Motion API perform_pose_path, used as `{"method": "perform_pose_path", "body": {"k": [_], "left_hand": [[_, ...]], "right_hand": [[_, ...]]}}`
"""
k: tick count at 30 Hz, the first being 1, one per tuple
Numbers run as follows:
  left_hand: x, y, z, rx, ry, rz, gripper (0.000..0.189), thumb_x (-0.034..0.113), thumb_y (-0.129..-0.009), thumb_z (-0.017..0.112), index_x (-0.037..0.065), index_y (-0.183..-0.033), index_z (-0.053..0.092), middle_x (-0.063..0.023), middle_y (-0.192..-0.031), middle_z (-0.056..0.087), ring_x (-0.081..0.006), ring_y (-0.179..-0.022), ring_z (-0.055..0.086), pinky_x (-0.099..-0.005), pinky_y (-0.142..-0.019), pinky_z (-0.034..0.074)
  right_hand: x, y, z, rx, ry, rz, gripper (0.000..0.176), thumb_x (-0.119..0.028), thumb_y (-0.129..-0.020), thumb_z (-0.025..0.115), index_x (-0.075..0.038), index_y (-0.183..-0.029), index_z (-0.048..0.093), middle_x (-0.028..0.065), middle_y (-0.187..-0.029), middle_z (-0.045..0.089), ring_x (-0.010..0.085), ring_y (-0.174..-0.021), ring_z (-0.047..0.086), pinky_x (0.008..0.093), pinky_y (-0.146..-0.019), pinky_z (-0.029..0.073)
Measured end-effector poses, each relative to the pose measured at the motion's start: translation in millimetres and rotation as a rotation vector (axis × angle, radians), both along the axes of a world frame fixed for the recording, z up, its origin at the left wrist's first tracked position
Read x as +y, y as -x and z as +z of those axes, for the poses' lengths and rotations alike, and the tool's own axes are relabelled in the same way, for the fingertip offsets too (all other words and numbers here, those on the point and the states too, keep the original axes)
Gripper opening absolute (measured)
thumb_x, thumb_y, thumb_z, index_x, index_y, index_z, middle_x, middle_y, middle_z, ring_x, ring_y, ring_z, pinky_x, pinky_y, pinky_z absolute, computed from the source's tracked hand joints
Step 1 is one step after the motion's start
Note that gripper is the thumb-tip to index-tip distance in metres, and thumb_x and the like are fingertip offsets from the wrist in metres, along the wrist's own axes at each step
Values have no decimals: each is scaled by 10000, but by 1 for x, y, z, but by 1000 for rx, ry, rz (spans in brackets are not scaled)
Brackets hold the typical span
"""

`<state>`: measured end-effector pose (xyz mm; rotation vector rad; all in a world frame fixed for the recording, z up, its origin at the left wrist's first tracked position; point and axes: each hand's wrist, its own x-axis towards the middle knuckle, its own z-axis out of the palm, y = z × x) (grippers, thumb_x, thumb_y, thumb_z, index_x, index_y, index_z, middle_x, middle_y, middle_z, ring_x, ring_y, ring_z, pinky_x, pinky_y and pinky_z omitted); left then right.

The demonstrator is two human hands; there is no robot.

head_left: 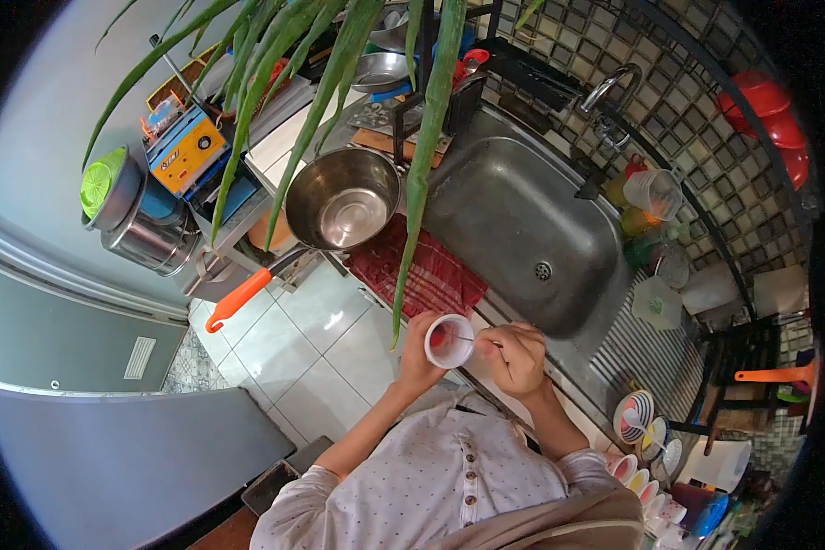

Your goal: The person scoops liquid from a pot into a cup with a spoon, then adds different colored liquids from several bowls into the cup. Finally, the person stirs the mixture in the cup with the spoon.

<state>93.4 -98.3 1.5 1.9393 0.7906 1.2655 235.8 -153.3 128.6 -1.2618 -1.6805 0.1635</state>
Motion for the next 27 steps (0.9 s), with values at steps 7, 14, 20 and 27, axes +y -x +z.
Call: {"method": "perform_pose_path", "body": {"k": [7, 14, 20, 27], "left_hand": [[-5, 1, -14, -168, 159, -21, 604, 100, -592, 770, 39, -1102, 452, -133, -1052, 521, -284, -979, 503, -356, -818, 411], [-3, 6, -3, 87, 94, 9, 827, 218, -531, 788, 17, -1217, 372, -123, -1109, 510, -297, -1014, 472, -379, -866, 349], [2, 8, -3, 144, 32, -113, 980, 276, -471, 800, 4, -1282, 320, -148, -1178, 460, -330, -1082, 436, -408, -923, 318], [0, 5, 4, 114, 199, -128, 960, 238, -519, 816, -7, -1292, 302, -161, -1172, 461, -324, -1072, 466, -388, -899, 373]], "right_hand": [[-2, 1, -2, -6, 2, 21, 65, -78, -767, 599, -25, -739, 575, 78, -637, 607, 229, -531, 577, 312, -532, 416], [-1, 1, 1, -55, 33, 13, 63, -73, -774, 588, -25, -738, 569, 86, -640, 606, 239, -547, 588, 320, -542, 423], [1, 2, -2, -60, -7, 10, 67, -76, -774, 589, -22, -739, 567, 85, -647, 605, 247, -542, 580, 325, -537, 420], [-3, 1, -2, -29, 21, -7, 57, -65, -770, 578, -23, -733, 567, 92, -637, 601, 252, -531, 572, 327, -533, 419]]}}
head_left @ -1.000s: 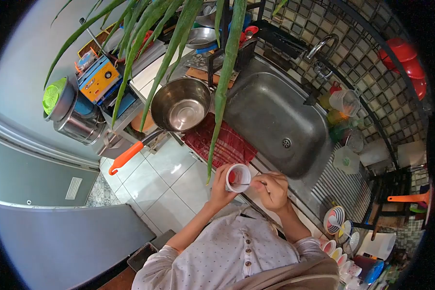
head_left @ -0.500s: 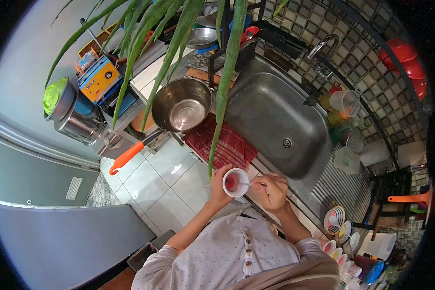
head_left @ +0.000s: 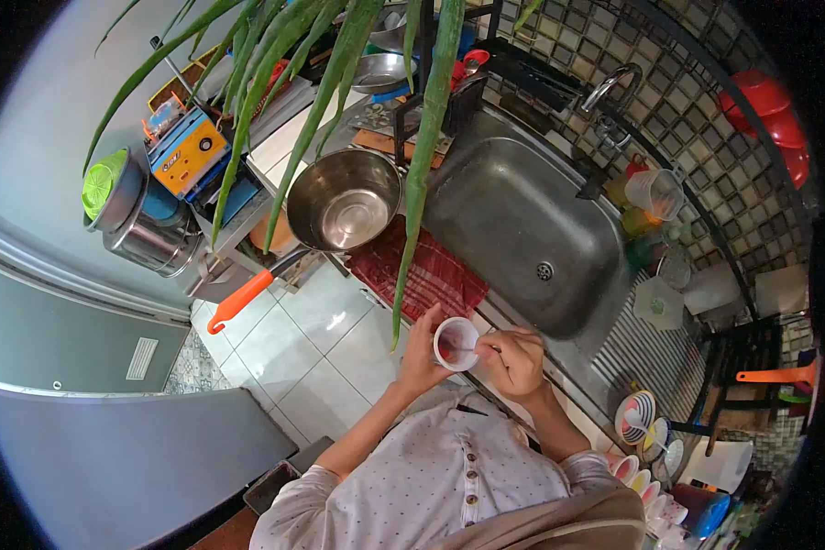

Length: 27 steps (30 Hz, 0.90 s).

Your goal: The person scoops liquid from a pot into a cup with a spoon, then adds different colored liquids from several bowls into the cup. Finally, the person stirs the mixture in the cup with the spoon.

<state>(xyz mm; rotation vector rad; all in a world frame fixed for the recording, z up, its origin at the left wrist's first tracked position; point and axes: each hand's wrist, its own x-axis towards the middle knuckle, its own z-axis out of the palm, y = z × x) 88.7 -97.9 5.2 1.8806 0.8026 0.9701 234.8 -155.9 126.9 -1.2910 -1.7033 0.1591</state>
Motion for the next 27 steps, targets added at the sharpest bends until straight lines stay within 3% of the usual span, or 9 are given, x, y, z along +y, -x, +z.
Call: {"method": "perform_pose_path", "body": {"k": [7, 13, 17, 25, 27], "left_hand": [[-3, 0, 11, -82, 200, 4, 1040, 236, -504, 837, -20, -1311, 232, -127, -1081, 529, -288, -1007, 521, -356, -878, 385], [0, 4, -20, -122, 47, -41, 1053, 216, -504, 828, -17, -1315, 198, -141, -1053, 548, -270, -996, 533, -351, -880, 395], [-3, -2, -5, -199, 130, -31, 1063, 207, -531, 826, -14, -1325, 155, -147, -1053, 547, -258, -983, 543, -340, -869, 408], [-3, -2, 15, -83, 359, -75, 1082, 200, -572, 824, -1, -1345, 94, -130, -1030, 557, -233, -979, 552, -321, -856, 421], [-2, -1, 11, -111, 273, -80, 1076, 195, -576, 811, 0, -1347, 87, -134, -1044, 549, -243, -991, 544, -330, -868, 413]], "right_hand": [[-1, -1, 1, 65, 50, 13, 82, -82, -773, 575, -23, -717, 565, 92, -639, 601, 262, -539, 575, 329, -544, 428], [1, 0, -2, 69, 29, 5, 91, -84, -781, 570, -18, -720, 564, 98, -643, 603, 262, -539, 577, 329, -545, 434], [-2, 1, -1, 101, 71, 24, 90, -83, -785, 569, -12, -729, 562, 104, -646, 602, 267, -548, 583, 324, -546, 441], [1, -3, -5, 71, 52, 9, 65, -70, -778, 579, -17, -744, 560, 98, -650, 595, 257, -546, 577, 325, -527, 434], [2, -3, -5, 20, 41, 6, 48, -60, -763, 596, -23, -756, 567, 93, -648, 592, 255, -528, 565, 330, -508, 426]]}}
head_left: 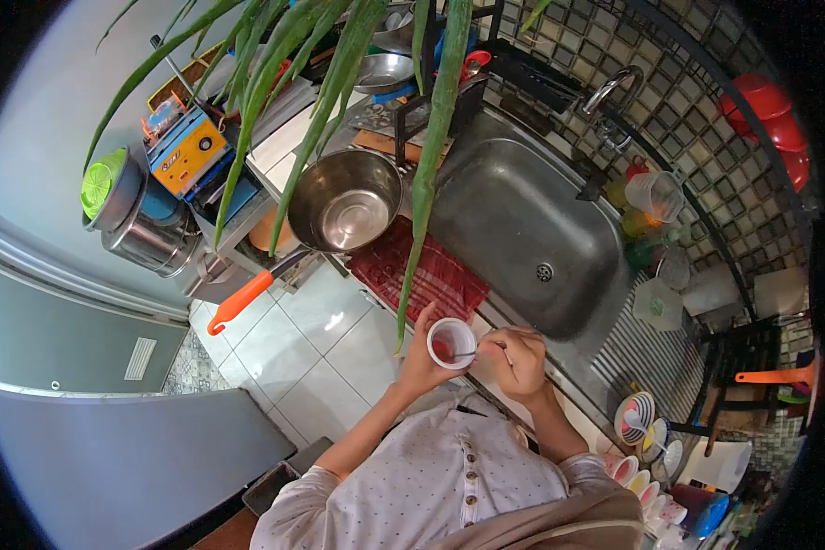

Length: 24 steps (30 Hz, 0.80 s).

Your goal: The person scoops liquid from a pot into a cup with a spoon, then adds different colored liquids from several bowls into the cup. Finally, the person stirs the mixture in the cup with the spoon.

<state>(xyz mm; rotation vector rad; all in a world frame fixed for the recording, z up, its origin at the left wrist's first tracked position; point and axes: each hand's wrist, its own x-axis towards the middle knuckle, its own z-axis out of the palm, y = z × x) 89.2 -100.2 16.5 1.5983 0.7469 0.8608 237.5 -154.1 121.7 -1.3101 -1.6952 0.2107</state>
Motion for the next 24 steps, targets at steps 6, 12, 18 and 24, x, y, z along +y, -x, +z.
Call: {"method": "perform_pose_path", "body": {"k": [6, 12, 18, 24], "left_hand": [[0, 2, -32, -35, -184, -22, 1063, 185, -591, 743, -4, -1362, 37, -178, -1169, 459, -278, -1089, 480, -355, -939, 360], [-1, 1, -20, -27, -51, -14, 1062, 181, -592, 762, -10, -1375, 70, -190, -1241, 406, -282, -1129, 451, -345, -959, 347], [2, -2, -18, 36, 3, 51, 1022, 221, -570, 815, -20, -1349, 200, -160, -1189, 463, -284, -1068, 497, -347, -890, 400], [5, -4, -16, -22, -132, 102, 944, 189, -570, 823, -5, -1314, 275, -122, -1097, 516, -231, -989, 525, -325, -843, 420]], "right_hand": [[0, 2, 3, -1, 36, -14, 74, -56, -792, 559, -11, -733, 557, 94, -639, 591, 247, -553, 584, 318, -542, 437], [0, 3, 3, 3, 10, -47, 92, -62, -802, 553, -8, -729, 563, 96, -628, 587, 248, -545, 577, 314, -540, 438], [0, 2, 0, -8, 2, -49, 111, -74, -812, 549, -7, -725, 557, 96, -633, 592, 246, -543, 576, 315, -542, 438], [0, 2, -1, 1, -24, -31, 146, -117, -827, 554, -17, -721, 552, 87, -629, 587, 234, -540, 570, 314, -529, 428]]}}
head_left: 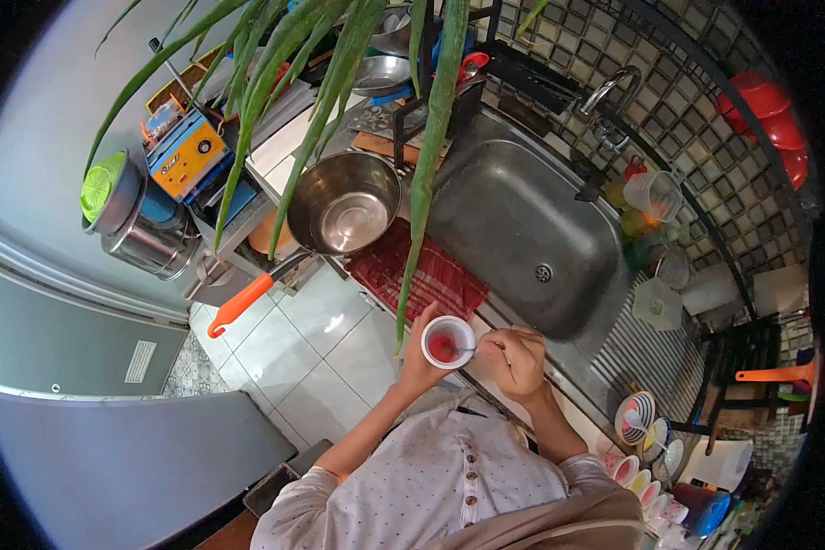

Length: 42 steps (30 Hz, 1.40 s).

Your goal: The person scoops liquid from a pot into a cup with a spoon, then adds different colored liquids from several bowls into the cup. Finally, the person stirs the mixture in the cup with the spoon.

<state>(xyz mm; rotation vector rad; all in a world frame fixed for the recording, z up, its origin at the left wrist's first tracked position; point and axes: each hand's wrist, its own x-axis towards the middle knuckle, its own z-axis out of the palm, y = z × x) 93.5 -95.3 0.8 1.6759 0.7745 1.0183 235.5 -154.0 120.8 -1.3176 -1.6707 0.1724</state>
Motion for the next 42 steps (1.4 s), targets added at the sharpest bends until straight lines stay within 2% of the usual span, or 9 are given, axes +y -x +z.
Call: {"method": "perform_pose_path", "body": {"k": [1, 2, 6, 8, 11, 14, 16, 25, 42], "left_hand": [[0, 0, 0, -24, 21, 10, 919, 241, -542, 835, -18, -1273, 341, -143, -1113, 495, -281, -999, 511, -358, -845, 414], [1, 0, 1, -23, 20, 10, 919, 241, -542, 835, -18, -1273, 341, -143, -1113, 495, -281, -999, 511, -358, -845, 414], [1, -1, 10, 20, -30, 21, 838, 237, -536, 837, -1, -1213, 404, -137, -1118, 494, -269, -1004, 504, -354, -846, 413], [1, 0, 11, -16, 0, 19, 799, 239, -537, 836, 4, -1184, 431, -133, -1116, 495, -263, -1006, 504, -349, -843, 415], [0, 0, 8, -17, 117, 4, 711, 212, -545, 826, 10, -1129, 474, -128, -1130, 490, -248, -1001, 508, -335, -839, 419], [1, 3, 7, -38, 85, 40, 609, 166, -569, 797, 14, -1081, 504, -114, -1099, 514, -229, -977, 522, -323, -833, 423], [0, 4, -1, 19, 193, 47, 554, 137, -591, 766, 18, -1069, 514, -99, -1032, 558, -206, -936, 547, -316, -817, 433], [0, 6, 2, -7, 187, -9, 501, 145, -593, 767, 19, -1023, 540, -70, -909, 624, -165, -815, 595, -294, -737, 470], [-2, 7, 8, 2, 204, -21, 550, 165, -590, 786, 22, -1056, 531, -79, -952, 606, -171, -865, 579, -303, -774, 459]], "right_hand": [[-1, 1, 0, 63, 16, 13, 154, -126, -832, 551, -19, -722, 553, 82, -627, 587, 228, -535, 567, 312, -528, 426], [-2, 1, -1, 125, 32, 25, 161, -136, -836, 548, -22, -722, 554, 78, -625, 586, 222, -530, 563, 311, -527, 424], [0, -1, -1, -13, -25, 10, 176, -146, -844, 539, -22, -719, 551, 68, -621, 585, 212, -524, 556, 308, -525, 420], [-1, 0, -4, 113, -17, 9, 194, -163, -850, 530, -23, -715, 546, 67, -612, 579, 212, -500, 538, 305, -519, 413], [-1, -1, 4, 88, -39, -12, 239, -182, -876, 499, -17, -708, 537, 58, -579, 551, 182, -460, 508, 287, -490, 394], [-8, -3, 3, 280, -47, -49, 292, -220, -908, 464, -16, -708, 522, 46, -547, 511, 136, -429, 469, 264, -457, 362], [-6, -7, 5, 254, -114, -49, 310, -239, -917, 452, -16, -711, 514, 39, -537, 494, 120, -426, 458, 254, -448, 348], [-2, -7, 3, 261, -223, 45, 346, -307, -922, 445, -29, -723, 496, 10, -494, 451, 104, -396, 432, 246, -433, 331], [-5, -12, 6, 179, -263, 124, 345, -316, -914, 457, -40, -710, 497, 12, -481, 465, 126, -389, 457, 256, -411, 335]]}}
